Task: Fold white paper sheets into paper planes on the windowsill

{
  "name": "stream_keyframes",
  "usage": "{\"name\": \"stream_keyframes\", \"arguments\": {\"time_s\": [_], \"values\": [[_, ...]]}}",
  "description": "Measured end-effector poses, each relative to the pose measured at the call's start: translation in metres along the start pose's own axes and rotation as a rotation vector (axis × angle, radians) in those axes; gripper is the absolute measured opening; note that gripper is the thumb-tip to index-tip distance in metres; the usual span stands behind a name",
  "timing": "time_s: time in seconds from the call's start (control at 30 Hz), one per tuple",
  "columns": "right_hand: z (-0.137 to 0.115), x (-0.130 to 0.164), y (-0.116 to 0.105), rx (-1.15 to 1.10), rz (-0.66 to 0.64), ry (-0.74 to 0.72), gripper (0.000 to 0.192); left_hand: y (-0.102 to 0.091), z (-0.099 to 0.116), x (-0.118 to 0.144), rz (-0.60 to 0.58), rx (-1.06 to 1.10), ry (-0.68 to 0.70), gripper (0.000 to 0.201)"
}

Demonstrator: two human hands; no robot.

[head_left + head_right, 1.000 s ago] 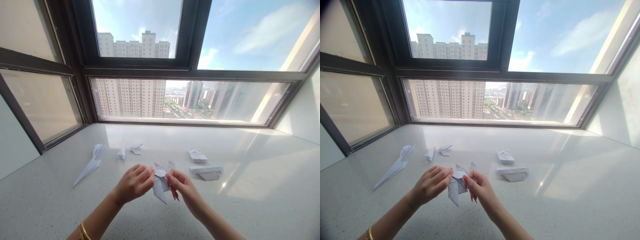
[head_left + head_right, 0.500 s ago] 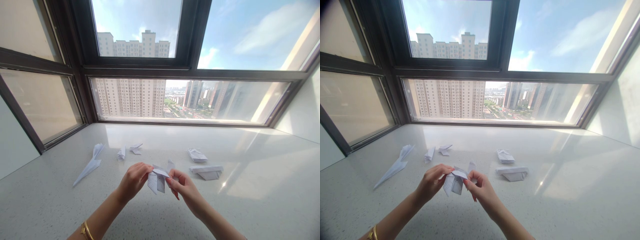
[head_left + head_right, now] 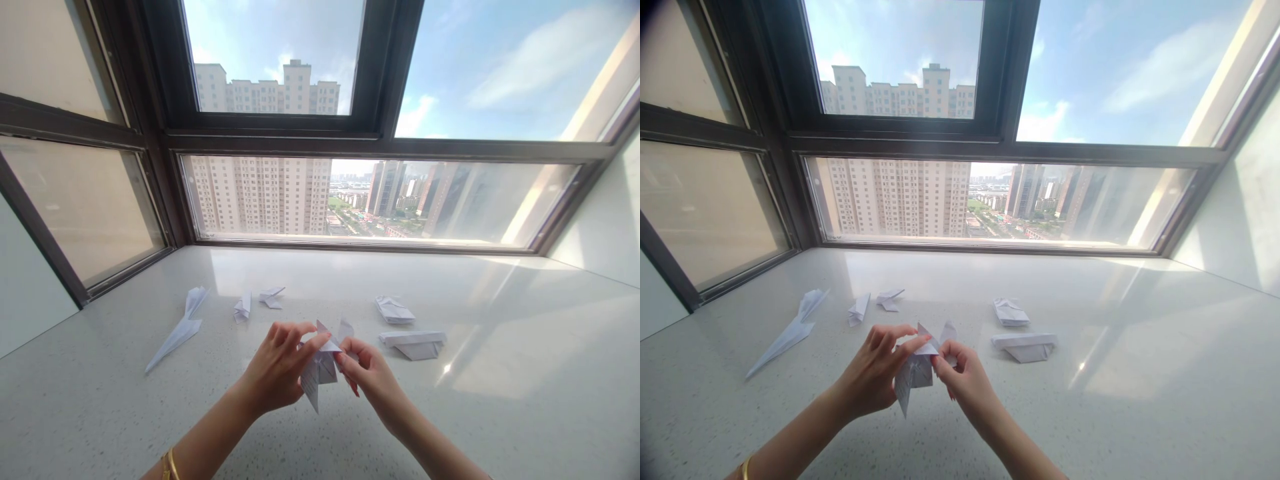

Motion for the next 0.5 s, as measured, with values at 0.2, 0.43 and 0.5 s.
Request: {"name": "stream_keyframes", "arguments": {"time_s": [0.2, 0.43, 0.5], "values": [[0.0014, 0.0011, 0.0019, 0.029, 0.014, 0.018, 0.037, -0.0035, 0.0051, -0.0021, 0.06, 0.017, 0.038, 0.051], [-0.0038, 0.0052, 0.0043, -0.01, -0.072, 0.007, 0.035, -0.0049, -0.0018, 0.0006, 0.065, 0.137, 0.044, 0.024], [-0.0068, 0.0057, 0.0043, -0.044, -0.078, 0.003, 0.035, -0.0105, -0.0031, 0.0015, 0.111, 0.095, 0.057, 0.028]]}}
Point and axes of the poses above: each hand's wrist, its own x-axis away from the middle knuckle, its own y-axis out of the palm, z = x × y, the point moved 7 cm from there along -x, towards the middle knuckle, and after that the axes turned 12 degrees about y, right-handed, at the moved point
